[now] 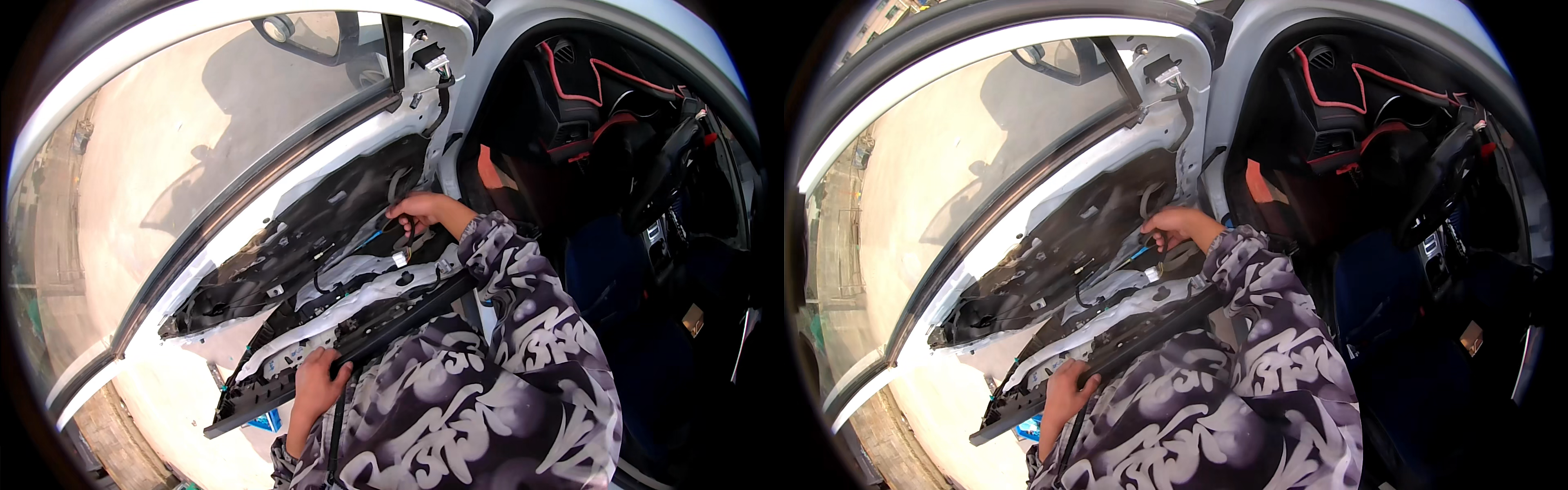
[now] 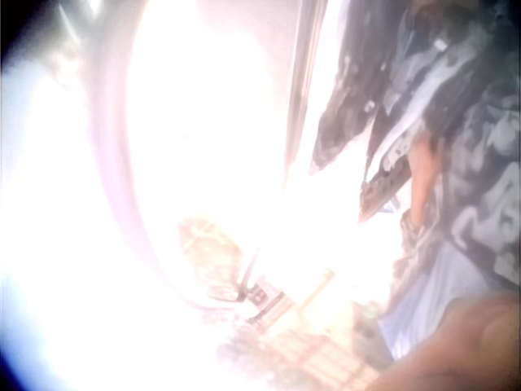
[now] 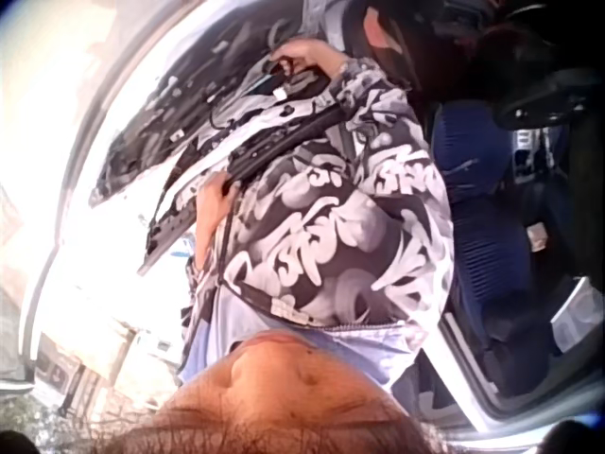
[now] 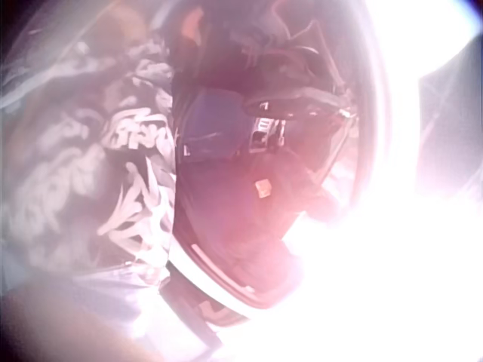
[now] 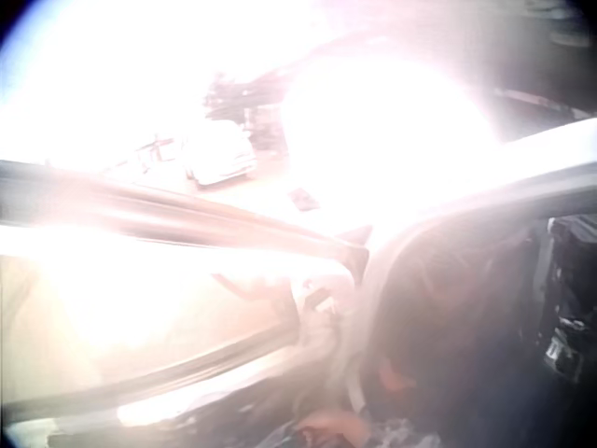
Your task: The person uses a screwdriver to remove screws from the exterior door handle and interior trim of a white car door. They then detach the door panel and set it aside.
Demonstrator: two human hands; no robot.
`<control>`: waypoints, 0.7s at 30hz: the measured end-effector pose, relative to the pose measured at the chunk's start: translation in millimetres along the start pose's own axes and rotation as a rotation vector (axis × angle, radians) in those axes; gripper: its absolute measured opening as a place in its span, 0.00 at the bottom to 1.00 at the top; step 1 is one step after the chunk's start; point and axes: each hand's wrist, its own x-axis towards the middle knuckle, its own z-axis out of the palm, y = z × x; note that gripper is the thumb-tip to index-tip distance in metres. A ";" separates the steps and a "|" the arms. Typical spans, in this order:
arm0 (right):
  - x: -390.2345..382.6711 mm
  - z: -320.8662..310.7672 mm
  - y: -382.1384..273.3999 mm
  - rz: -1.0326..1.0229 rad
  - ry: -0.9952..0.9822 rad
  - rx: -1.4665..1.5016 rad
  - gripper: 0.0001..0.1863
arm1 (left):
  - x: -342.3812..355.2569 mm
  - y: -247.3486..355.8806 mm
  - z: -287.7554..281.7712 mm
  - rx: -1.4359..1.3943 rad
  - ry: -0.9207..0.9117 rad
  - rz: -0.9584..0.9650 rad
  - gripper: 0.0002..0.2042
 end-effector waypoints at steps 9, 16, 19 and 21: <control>-60.7 -6.3 -35.0 -0.107 0.084 -0.005 0.04 | 18.5 -7.6 8.0 -0.068 -0.006 -0.006 0.12; -97.0 -14.4 -43.2 -0.285 0.270 0.179 0.10 | 27.1 -3.3 6.0 -0.093 -0.018 -0.024 0.13; -104.7 -22.9 -44.0 -0.318 0.151 0.361 0.13 | 29.5 -5.7 7.2 -0.102 -0.001 -0.018 0.13; -110.2 -21.7 -46.0 -0.338 0.109 0.478 0.15 | 30.6 -8.7 6.4 -0.100 0.010 -0.001 0.13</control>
